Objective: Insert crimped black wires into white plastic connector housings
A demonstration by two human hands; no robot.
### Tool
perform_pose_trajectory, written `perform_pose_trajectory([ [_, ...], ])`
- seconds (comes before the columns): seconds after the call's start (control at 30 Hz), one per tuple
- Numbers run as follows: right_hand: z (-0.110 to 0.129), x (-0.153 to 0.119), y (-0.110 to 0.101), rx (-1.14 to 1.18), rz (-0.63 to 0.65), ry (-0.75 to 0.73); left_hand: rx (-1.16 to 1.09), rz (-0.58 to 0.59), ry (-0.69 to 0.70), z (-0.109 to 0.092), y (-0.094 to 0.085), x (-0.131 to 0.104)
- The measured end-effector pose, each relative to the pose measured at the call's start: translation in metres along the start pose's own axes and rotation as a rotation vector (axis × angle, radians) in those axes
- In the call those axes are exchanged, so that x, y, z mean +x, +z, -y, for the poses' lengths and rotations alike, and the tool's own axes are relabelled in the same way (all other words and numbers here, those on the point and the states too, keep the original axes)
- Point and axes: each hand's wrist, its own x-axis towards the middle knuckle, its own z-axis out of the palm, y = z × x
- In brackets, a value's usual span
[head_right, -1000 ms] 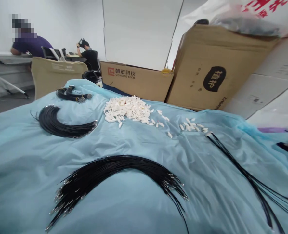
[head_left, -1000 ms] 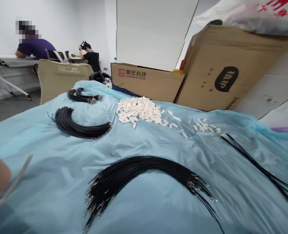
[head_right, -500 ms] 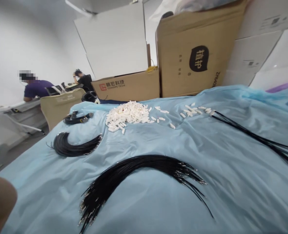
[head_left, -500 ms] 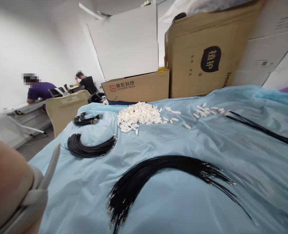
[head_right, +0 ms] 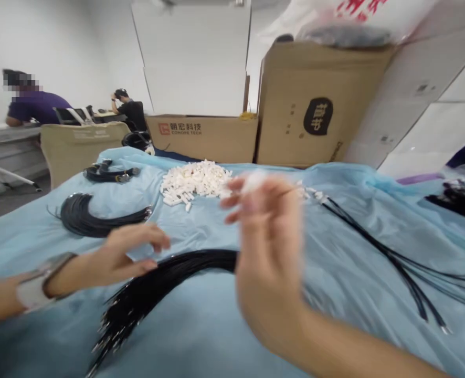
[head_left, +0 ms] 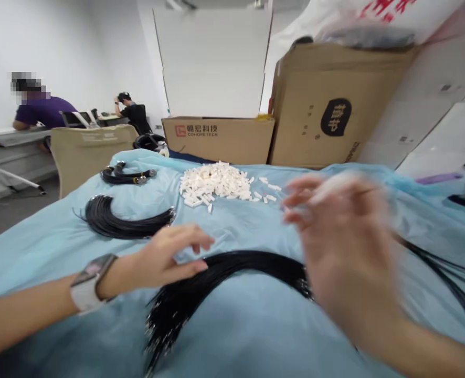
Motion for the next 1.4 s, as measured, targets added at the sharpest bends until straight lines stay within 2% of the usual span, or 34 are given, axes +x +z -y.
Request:
perform_pose_trajectory([
  [0.07, -0.009, -0.018, 0.024, 0.084, 0.078, -0.042, 0.037, 0.004, 0.041, 0.012, 0.01, -0.013],
  [0.17, -0.024, -0.042, 0.047, 0.081, 0.403, -0.167, 0.011, -0.068, 0.051, 0.023, 0.017, -0.026],
  [0.23, -0.03, -0.051, 0.054, 0.09, 0.519, -0.205, -0.071, -0.086, 0.011, 0.021, 0.017, -0.031],
  [0.33, -0.037, -0.053, 0.059, 0.099, 0.569, -0.139, -0.241, 0.017, -0.142, 0.012, 0.015, -0.031],
  [0.43, -0.045, -0.052, 0.063, 0.099, 0.585, -0.001, -0.294, 0.086, -0.302, 0.005, 0.018, -0.03],
  [0.5, -0.05, -0.053, 0.065, 0.095, 0.599, 0.077, -0.29, 0.077, -0.331, 0.005, 0.021, -0.032],
  [0.57, -0.053, -0.053, 0.065, 0.06, 0.59, 0.082, -0.299, 0.07, -0.314, 0.007, 0.024, -0.035],
  [0.63, -0.055, -0.052, 0.061, -0.036, 0.536, -0.013, -0.296, 0.046, -0.346, 0.009, 0.023, -0.036],
  [0.7, -0.057, -0.048, 0.056, -0.16, 0.537, -0.181, -0.279, 0.015, -0.472, 0.012, 0.02, -0.035],
  [0.8, -0.059, -0.041, 0.051, -0.261, 0.735, -0.421, -0.294, -0.028, -0.69, 0.014, 0.015, -0.033],
  [0.87, -0.06, -0.038, 0.051, -0.305, 0.831, -0.484, -0.375, -0.048, -0.775, 0.015, 0.013, -0.033],
  [1.0, -0.062, -0.039, 0.052, -0.291, 0.798, -0.499, -0.605, -0.063, -0.879, 0.012, 0.013, -0.038],
  [1.13, -0.063, -0.039, 0.051, -0.231, 0.729, -0.457, -0.77, -0.06, -0.875, 0.011, 0.014, -0.044],
  [1.27, -0.062, -0.037, 0.05, -0.269, 0.618, -0.45, -0.774, -0.059, -0.886, 0.011, 0.015, -0.046],
  [1.4, -0.064, -0.033, 0.049, -0.303, 0.607, -0.453, -0.631, -0.054, -0.89, 0.011, 0.014, -0.044],
])
